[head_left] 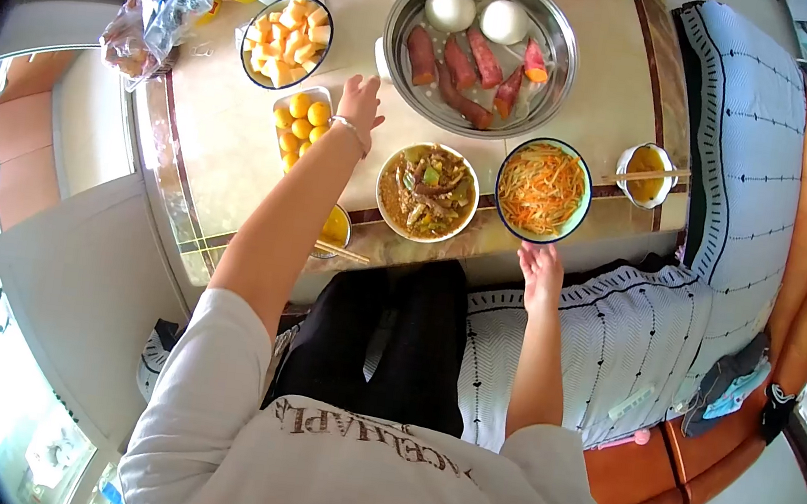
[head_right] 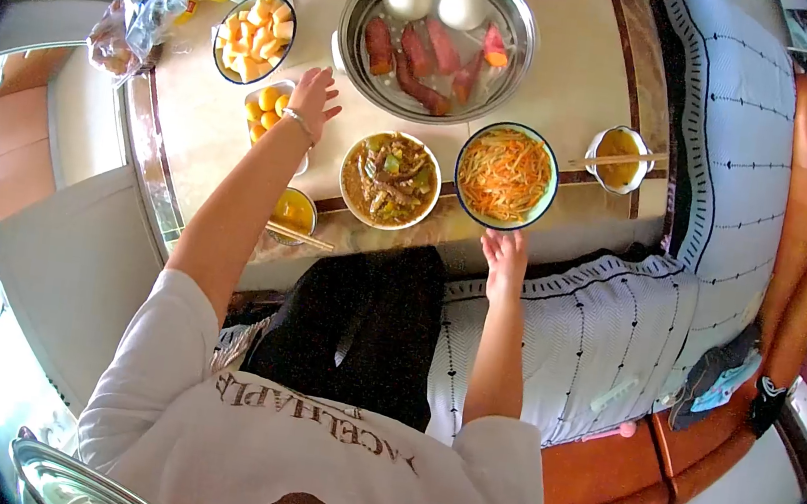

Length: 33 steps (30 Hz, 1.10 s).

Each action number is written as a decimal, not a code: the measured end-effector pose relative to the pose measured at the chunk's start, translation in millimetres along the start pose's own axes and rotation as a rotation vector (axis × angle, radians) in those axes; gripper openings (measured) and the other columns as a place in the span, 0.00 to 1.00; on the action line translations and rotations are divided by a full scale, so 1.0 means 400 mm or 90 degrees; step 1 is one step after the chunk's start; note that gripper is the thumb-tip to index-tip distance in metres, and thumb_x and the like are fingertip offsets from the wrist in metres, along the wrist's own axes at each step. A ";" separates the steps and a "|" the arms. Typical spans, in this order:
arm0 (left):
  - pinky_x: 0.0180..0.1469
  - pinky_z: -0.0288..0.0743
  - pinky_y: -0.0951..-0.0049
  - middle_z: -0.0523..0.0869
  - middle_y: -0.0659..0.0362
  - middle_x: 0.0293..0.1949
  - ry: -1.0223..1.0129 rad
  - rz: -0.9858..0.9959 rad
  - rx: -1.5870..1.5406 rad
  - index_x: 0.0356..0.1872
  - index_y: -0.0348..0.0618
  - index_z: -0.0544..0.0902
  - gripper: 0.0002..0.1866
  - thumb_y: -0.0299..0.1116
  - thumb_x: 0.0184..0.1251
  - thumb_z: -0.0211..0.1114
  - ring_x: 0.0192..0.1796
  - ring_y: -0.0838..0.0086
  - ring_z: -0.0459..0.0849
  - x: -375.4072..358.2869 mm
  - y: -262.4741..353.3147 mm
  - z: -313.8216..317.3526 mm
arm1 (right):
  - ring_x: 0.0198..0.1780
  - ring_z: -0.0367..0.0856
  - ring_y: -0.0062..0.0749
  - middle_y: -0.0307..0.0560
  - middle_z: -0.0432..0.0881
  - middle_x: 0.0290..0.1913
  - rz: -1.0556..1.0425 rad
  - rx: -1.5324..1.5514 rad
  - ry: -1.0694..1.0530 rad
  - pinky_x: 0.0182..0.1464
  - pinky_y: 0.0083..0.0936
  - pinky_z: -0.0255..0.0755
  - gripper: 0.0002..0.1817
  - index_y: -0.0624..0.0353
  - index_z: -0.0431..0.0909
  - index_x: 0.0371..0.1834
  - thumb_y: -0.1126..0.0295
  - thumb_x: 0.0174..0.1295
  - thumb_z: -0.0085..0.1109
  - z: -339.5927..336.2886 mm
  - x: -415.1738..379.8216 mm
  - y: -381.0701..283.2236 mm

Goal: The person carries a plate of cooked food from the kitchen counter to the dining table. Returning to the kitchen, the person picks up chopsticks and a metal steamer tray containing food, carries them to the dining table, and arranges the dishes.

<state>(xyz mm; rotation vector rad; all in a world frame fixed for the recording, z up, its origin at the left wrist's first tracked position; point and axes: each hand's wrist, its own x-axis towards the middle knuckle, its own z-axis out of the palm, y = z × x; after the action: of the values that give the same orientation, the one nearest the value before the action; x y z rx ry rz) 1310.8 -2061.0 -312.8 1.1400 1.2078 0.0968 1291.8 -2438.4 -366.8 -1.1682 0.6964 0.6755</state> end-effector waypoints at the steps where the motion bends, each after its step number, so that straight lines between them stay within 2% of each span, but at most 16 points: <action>1: 0.42 0.67 0.68 0.71 0.62 0.45 0.027 -0.014 -0.001 0.53 0.48 0.64 0.22 0.44 0.59 0.54 0.43 0.72 0.71 0.014 0.008 0.015 | 0.44 0.73 0.34 0.51 0.73 0.43 0.007 -0.002 0.007 0.48 0.26 0.69 0.19 0.58 0.57 0.54 0.68 0.60 0.45 -0.011 -0.019 0.004; 2: 0.43 0.67 0.66 0.70 0.62 0.46 0.055 -0.029 -0.002 0.54 0.51 0.63 0.23 0.45 0.59 0.54 0.44 0.72 0.70 0.026 0.016 0.025 | 0.44 0.73 0.35 0.53 0.73 0.45 0.014 -0.004 0.015 0.48 0.26 0.69 0.22 0.58 0.54 0.57 0.68 0.60 0.45 -0.022 -0.036 0.008; 4: 0.44 0.67 0.65 0.69 0.63 0.46 0.012 -0.010 -0.061 0.56 0.55 0.61 0.25 0.48 0.59 0.54 0.43 0.73 0.70 0.051 0.010 0.027 | 0.42 0.73 0.34 0.55 0.73 0.45 0.024 0.028 0.016 0.49 0.28 0.69 0.29 0.59 0.45 0.62 0.69 0.60 0.45 -0.039 -0.051 0.023; 7: 0.46 0.65 0.64 0.66 0.63 0.52 -0.070 0.042 -0.084 0.61 0.55 0.55 0.35 0.54 0.55 0.57 0.46 0.72 0.70 0.059 0.014 0.028 | 0.35 0.74 0.29 0.52 0.75 0.41 0.021 0.006 0.067 0.41 0.22 0.70 0.25 0.61 0.52 0.59 0.70 0.59 0.44 -0.053 -0.065 0.027; 8: 0.46 0.65 0.64 0.66 0.63 0.52 -0.072 0.042 -0.085 0.61 0.55 0.55 0.35 0.54 0.55 0.57 0.46 0.72 0.70 0.062 0.014 0.027 | 0.32 0.74 0.27 0.51 0.76 0.40 0.016 -0.025 0.094 0.37 0.20 0.69 0.22 0.62 0.55 0.57 0.71 0.58 0.44 -0.054 -0.064 0.023; 10: 0.47 0.65 0.65 0.66 0.61 0.54 0.002 0.011 -0.034 0.61 0.54 0.53 0.38 0.55 0.53 0.58 0.48 0.72 0.69 0.062 0.005 0.021 | 0.26 0.69 0.19 0.46 0.77 0.32 -0.151 -0.133 0.192 0.30 0.16 0.65 0.13 0.60 0.66 0.46 0.70 0.59 0.45 -0.030 -0.066 -0.019; 11: 0.48 0.64 0.64 0.65 0.58 0.55 0.001 -0.009 -0.025 0.61 0.55 0.53 0.38 0.56 0.51 0.59 0.50 0.72 0.68 0.075 -0.011 0.013 | 0.27 0.68 0.19 0.45 0.76 0.34 -0.249 -0.130 0.190 0.31 0.15 0.64 0.14 0.61 0.66 0.46 0.67 0.60 0.46 -0.003 -0.067 -0.064; 13: 0.50 0.64 0.63 0.64 0.56 0.55 -0.049 -0.045 -0.060 0.60 0.53 0.54 0.39 0.57 0.50 0.59 0.53 0.68 0.66 0.091 -0.017 0.000 | 0.36 0.72 0.22 0.46 0.74 0.42 -0.412 -0.138 0.097 0.38 0.16 0.66 0.15 0.61 0.65 0.48 0.68 0.60 0.47 0.102 -0.030 -0.191; 14: 0.51 0.63 0.61 0.63 0.54 0.56 -0.099 -0.079 -0.096 0.60 0.52 0.55 0.40 0.57 0.49 0.60 0.55 0.64 0.65 0.103 -0.020 -0.009 | 0.51 0.68 0.27 0.48 0.69 0.50 -0.406 -0.116 0.010 0.52 0.22 0.62 0.18 0.62 0.63 0.52 0.66 0.60 0.47 0.163 0.019 -0.256; 15: 0.52 0.62 0.62 0.67 0.52 0.52 -0.142 -0.099 -0.126 0.59 0.51 0.57 0.38 0.56 0.50 0.60 0.54 0.66 0.67 0.140 -0.031 -0.022 | 0.58 0.62 0.33 0.51 0.65 0.54 -0.361 -0.088 -0.110 0.61 0.27 0.55 0.22 0.65 0.60 0.54 0.65 0.60 0.47 0.223 0.063 -0.322; 16: 0.52 0.62 0.62 0.67 0.52 0.52 -0.143 -0.103 -0.127 0.59 0.51 0.57 0.38 0.56 0.50 0.60 0.54 0.66 0.67 0.137 -0.031 -0.022 | 0.60 0.60 0.34 0.52 0.61 0.56 -0.295 -0.056 -0.220 0.63 0.27 0.51 0.25 0.68 0.57 0.55 0.62 0.60 0.47 0.253 0.121 -0.363; 19: 0.52 0.63 0.65 0.75 0.55 0.44 -0.189 -0.113 -0.183 0.55 0.50 0.62 0.31 0.53 0.54 0.59 0.48 0.70 0.72 0.135 -0.030 -0.022 | 0.59 0.60 0.33 0.49 0.63 0.56 -0.150 -0.152 -0.223 0.62 0.26 0.51 0.31 0.65 0.57 0.57 0.54 0.57 0.51 0.338 0.292 -0.415; 21: 0.52 0.63 0.66 0.75 0.55 0.43 -0.182 -0.098 -0.200 0.54 0.50 0.63 0.30 0.52 0.54 0.59 0.49 0.70 0.72 0.137 -0.032 -0.016 | 0.58 0.60 0.33 0.48 0.65 0.55 -0.105 -0.222 -0.226 0.61 0.26 0.52 0.33 0.62 0.58 0.57 0.52 0.55 0.53 0.380 0.351 -0.431; 23: 0.50 0.65 0.68 0.76 0.54 0.41 -0.195 -0.073 -0.253 0.50 0.48 0.66 0.26 0.49 0.53 0.60 0.47 0.69 0.74 0.123 -0.027 -0.016 | 0.56 0.62 0.32 0.44 0.67 0.54 0.039 -0.218 -0.252 0.59 0.27 0.54 0.34 0.56 0.60 0.57 0.48 0.52 0.55 0.403 0.391 -0.427; 27: 0.45 0.71 0.72 0.78 0.54 0.37 -0.233 -0.092 -0.303 0.47 0.44 0.68 0.23 0.44 0.54 0.61 0.39 0.69 0.78 0.149 -0.035 -0.022 | 0.51 0.67 0.29 0.38 0.72 0.49 0.045 -0.194 -0.190 0.56 0.27 0.54 0.33 0.53 0.66 0.53 0.44 0.48 0.57 0.450 0.380 -0.400; 33: 0.44 0.71 0.72 0.78 0.55 0.37 -0.203 -0.092 -0.285 0.46 0.44 0.68 0.20 0.43 0.55 0.60 0.38 0.69 0.78 0.133 -0.043 -0.020 | 0.57 0.63 0.32 0.43 0.67 0.57 0.082 -0.156 -0.170 0.59 0.29 0.53 0.40 0.55 0.63 0.57 0.38 0.46 0.54 0.435 0.399 -0.377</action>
<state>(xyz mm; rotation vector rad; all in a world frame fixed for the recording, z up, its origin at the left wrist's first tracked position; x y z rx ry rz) 1318.5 -2032.4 -360.8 0.6456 0.9194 0.0673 1530.1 -2291.7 -363.2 -1.2341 0.4738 1.0269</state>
